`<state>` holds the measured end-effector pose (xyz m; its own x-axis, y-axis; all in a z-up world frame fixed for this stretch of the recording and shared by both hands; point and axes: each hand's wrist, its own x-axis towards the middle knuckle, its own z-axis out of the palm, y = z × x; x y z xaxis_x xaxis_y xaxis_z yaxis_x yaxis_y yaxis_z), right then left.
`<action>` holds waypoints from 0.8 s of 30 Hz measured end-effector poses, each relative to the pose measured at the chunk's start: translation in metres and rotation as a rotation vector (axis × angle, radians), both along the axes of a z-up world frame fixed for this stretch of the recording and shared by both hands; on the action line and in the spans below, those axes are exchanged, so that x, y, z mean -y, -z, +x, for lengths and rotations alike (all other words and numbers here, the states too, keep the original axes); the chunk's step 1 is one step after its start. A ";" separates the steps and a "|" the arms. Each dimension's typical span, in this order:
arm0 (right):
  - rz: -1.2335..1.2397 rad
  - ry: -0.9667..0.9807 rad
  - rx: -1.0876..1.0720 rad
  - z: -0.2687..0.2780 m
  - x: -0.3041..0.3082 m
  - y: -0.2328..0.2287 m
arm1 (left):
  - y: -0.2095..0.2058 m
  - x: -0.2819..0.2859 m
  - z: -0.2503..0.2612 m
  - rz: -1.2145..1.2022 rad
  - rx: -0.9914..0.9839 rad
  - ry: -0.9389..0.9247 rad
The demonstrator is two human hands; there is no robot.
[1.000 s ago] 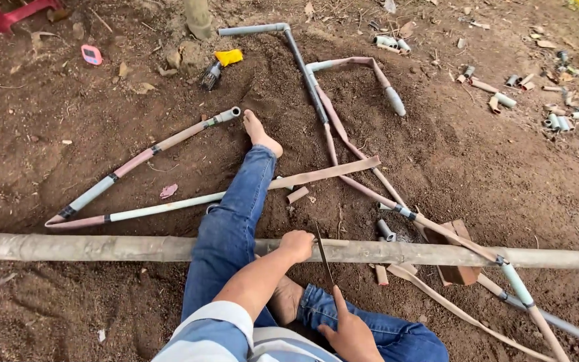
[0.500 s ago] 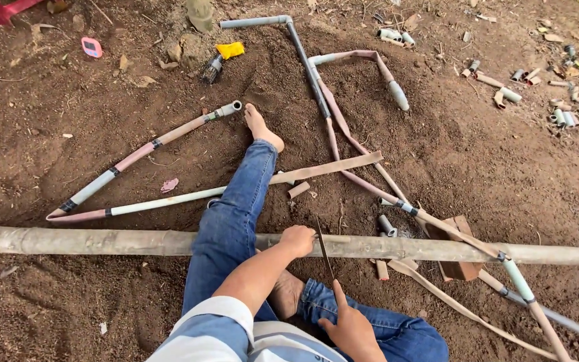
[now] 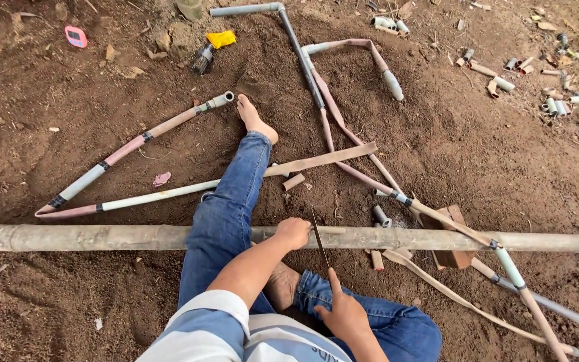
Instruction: The person sits on the ground and uses a hand saw to cut a long piece of bamboo. They hold the bamboo steady with their feet and hands while sawing through it.
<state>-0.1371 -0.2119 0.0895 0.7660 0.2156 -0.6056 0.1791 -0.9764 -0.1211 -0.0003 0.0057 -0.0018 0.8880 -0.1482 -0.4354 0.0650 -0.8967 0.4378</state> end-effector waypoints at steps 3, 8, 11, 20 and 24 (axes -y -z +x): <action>0.008 0.056 0.010 0.014 -0.004 0.011 | 0.006 -0.001 0.000 0.014 0.041 0.018; 0.020 0.007 -0.006 0.005 0.001 0.002 | 0.003 0.001 -0.005 0.004 0.046 -0.016; 0.011 -0.009 -0.021 0.002 0.000 -0.005 | -0.003 -0.002 0.000 0.008 0.019 -0.008; 0.055 0.047 0.007 0.015 -0.011 -0.010 | 0.015 -0.010 -0.005 -0.116 0.087 -0.076; 0.172 0.015 0.069 -0.009 0.000 -0.018 | 0.005 -0.009 -0.006 -0.040 0.063 -0.044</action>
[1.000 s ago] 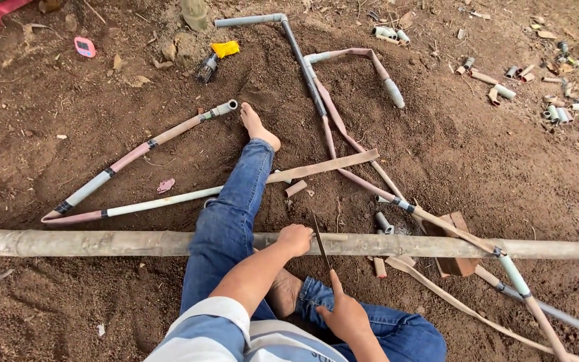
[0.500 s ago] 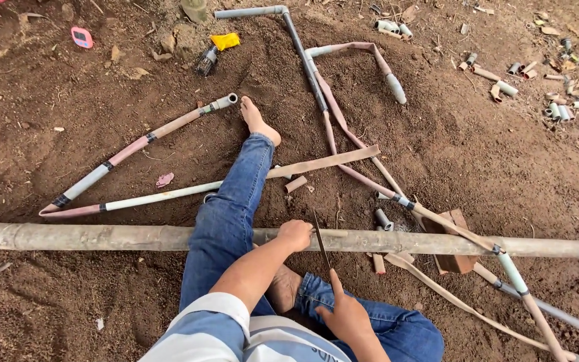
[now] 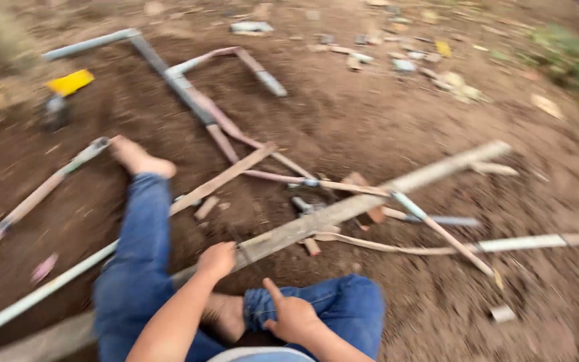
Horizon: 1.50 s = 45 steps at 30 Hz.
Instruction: The person sits on the ground and uses a hand saw to cut a long piece of bamboo. They hold the bamboo steady with their feet and hands while sawing through it.
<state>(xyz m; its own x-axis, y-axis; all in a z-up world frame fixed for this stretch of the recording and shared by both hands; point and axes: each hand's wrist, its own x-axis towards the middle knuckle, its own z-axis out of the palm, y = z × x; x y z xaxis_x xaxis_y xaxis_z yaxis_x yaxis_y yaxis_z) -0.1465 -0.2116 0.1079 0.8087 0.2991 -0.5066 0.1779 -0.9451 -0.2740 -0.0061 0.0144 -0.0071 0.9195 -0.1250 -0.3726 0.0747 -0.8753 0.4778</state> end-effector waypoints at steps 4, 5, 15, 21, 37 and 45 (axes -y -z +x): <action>0.033 0.112 -0.011 0.007 -0.006 -0.010 | -0.005 0.007 0.004 0.102 -0.045 0.080; 0.031 0.086 -0.012 0.011 -0.008 -0.006 | 0.000 0.007 0.004 0.147 -0.047 0.056; 0.046 0.050 -0.085 0.007 -0.011 -0.027 | 0.020 0.004 0.012 0.199 -0.063 0.049; 0.065 0.036 -0.099 0.013 -0.009 -0.027 | 0.003 0.009 0.004 0.206 -0.080 0.050; 0.002 0.177 -0.013 -0.001 0.029 -0.016 | 0.036 0.065 0.010 0.013 0.085 0.051; 0.331 0.436 -0.168 -0.005 0.023 -0.035 | 0.036 0.064 0.007 0.014 0.139 0.095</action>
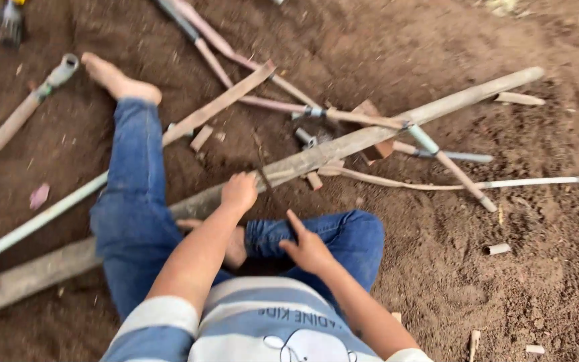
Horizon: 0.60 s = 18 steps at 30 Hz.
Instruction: The person sits on the ground and uses a hand saw to cut a long piece of bamboo. They hold the bamboo steady with their feet and hands while sawing through it.
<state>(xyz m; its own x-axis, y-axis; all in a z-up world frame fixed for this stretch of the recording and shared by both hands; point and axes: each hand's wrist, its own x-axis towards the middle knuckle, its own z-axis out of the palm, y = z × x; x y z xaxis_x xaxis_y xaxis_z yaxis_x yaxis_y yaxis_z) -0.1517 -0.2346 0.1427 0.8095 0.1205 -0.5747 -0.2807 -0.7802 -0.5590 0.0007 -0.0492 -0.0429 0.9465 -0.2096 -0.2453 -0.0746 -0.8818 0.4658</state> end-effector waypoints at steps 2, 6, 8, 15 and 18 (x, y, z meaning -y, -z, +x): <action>0.051 0.038 -0.021 0.001 0.000 -0.002 | 0.006 -0.001 0.000 0.000 -0.002 0.002; 0.111 0.111 -0.044 0.002 0.006 0.009 | -0.016 -0.003 0.004 -0.021 -0.064 0.042; 0.090 0.048 -0.007 -0.003 0.016 0.039 | -0.004 -0.003 0.003 -0.019 -0.074 0.034; -0.064 -0.093 0.189 -0.019 0.024 0.037 | 0.015 -0.009 0.013 -0.027 -0.131 -0.052; -0.107 -0.144 0.191 -0.018 0.032 0.054 | -0.015 -0.017 0.010 -0.037 -0.182 -0.010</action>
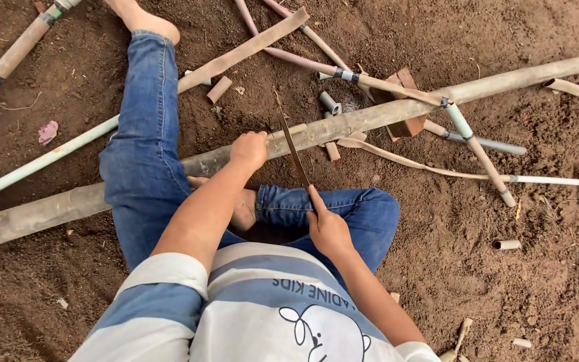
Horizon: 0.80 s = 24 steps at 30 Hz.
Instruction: The person sits on the ground and uses a hand saw to cut a long piece of bamboo. They hold the bamboo steady with their feet and hands while sawing through it.
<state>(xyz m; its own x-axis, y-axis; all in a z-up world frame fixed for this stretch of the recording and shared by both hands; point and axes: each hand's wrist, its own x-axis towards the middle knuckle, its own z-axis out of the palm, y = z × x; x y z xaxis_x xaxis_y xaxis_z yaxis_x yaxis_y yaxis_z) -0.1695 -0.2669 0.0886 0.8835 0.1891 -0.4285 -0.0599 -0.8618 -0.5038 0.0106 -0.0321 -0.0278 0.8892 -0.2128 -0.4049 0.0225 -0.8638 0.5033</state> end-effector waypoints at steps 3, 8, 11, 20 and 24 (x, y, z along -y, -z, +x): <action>-0.057 -0.045 0.005 0.004 -0.002 0.008 | -0.007 -0.001 -0.002 -0.012 0.002 0.003; -0.061 -0.084 0.019 0.011 -0.009 0.007 | -0.023 -0.004 -0.004 -0.037 -0.034 -0.007; -0.076 -0.090 0.017 0.010 -0.007 0.010 | -0.022 -0.004 -0.003 -0.043 -0.035 -0.010; -0.117 -0.095 0.055 -0.006 0.000 0.016 | 0.006 0.001 0.011 -0.054 -0.039 -0.011; -0.113 -0.095 0.078 -0.010 0.002 0.017 | 0.017 0.001 0.016 -0.059 0.003 0.016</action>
<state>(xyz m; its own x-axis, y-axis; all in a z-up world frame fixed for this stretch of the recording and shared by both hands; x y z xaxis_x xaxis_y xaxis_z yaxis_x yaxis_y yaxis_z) -0.1792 -0.2687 0.0720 0.8956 0.2277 -0.3821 0.0600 -0.9130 -0.4035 0.0264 -0.0333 -0.0443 0.8867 -0.2506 -0.3885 0.0070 -0.8331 0.5531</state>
